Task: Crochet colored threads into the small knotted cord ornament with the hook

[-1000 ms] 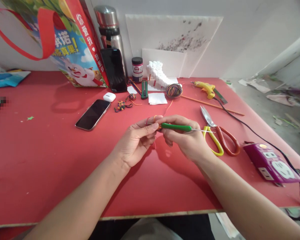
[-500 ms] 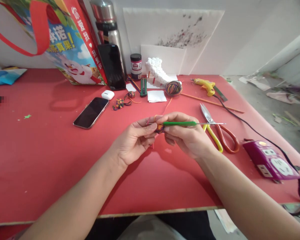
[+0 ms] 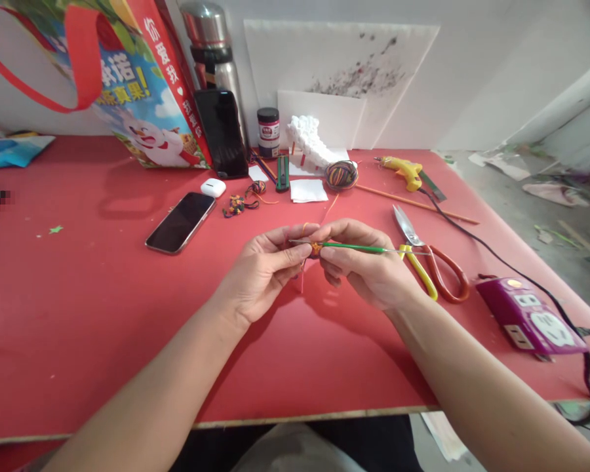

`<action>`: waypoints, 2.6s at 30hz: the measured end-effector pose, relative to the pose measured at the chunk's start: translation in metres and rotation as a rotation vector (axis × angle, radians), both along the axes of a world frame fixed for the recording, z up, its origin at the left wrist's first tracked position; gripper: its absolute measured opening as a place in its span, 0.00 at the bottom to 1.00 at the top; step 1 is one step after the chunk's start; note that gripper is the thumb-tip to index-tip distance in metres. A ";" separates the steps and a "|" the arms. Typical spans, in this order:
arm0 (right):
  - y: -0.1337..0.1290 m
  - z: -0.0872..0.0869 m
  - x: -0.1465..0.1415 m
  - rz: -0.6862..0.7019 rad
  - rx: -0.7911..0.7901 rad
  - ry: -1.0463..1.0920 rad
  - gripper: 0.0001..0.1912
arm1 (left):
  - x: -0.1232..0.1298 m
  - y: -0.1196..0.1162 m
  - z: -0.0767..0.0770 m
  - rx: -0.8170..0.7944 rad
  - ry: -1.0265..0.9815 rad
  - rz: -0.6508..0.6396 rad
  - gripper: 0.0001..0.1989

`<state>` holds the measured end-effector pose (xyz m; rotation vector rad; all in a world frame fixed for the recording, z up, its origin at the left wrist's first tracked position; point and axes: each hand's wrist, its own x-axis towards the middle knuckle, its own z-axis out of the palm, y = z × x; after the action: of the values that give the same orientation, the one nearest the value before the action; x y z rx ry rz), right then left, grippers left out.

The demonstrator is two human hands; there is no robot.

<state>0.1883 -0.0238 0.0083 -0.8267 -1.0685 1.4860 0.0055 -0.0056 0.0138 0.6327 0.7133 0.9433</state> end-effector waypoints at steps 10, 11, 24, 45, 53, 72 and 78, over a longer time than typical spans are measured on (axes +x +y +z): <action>0.001 0.005 0.000 -0.011 -0.044 0.055 0.06 | 0.000 -0.001 -0.001 0.004 -0.017 -0.051 0.17; 0.001 0.005 0.000 -0.011 -0.051 0.065 0.06 | 0.000 -0.001 -0.001 0.012 -0.016 -0.061 0.17; 0.002 0.002 0.000 0.018 -0.153 0.157 0.04 | 0.001 -0.001 0.003 0.077 0.065 -0.104 0.16; 0.000 -0.002 -0.001 -0.103 0.079 -0.025 0.04 | 0.002 -0.001 0.002 0.137 0.096 -0.029 0.16; -0.005 -0.003 0.002 -0.158 0.248 -0.172 0.04 | 0.002 -0.001 0.001 0.169 0.131 0.058 0.17; -0.001 0.000 -0.003 -0.026 -0.065 0.046 0.08 | -0.002 0.000 0.000 0.053 0.068 -0.013 0.15; 0.003 0.002 -0.002 0.095 -0.265 0.219 0.10 | -0.003 0.002 -0.002 -0.011 -0.011 -0.065 0.19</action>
<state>0.1865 -0.0211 0.0102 -0.7810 -0.7673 1.7803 0.0021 -0.0036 0.0119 0.6369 0.6840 0.8813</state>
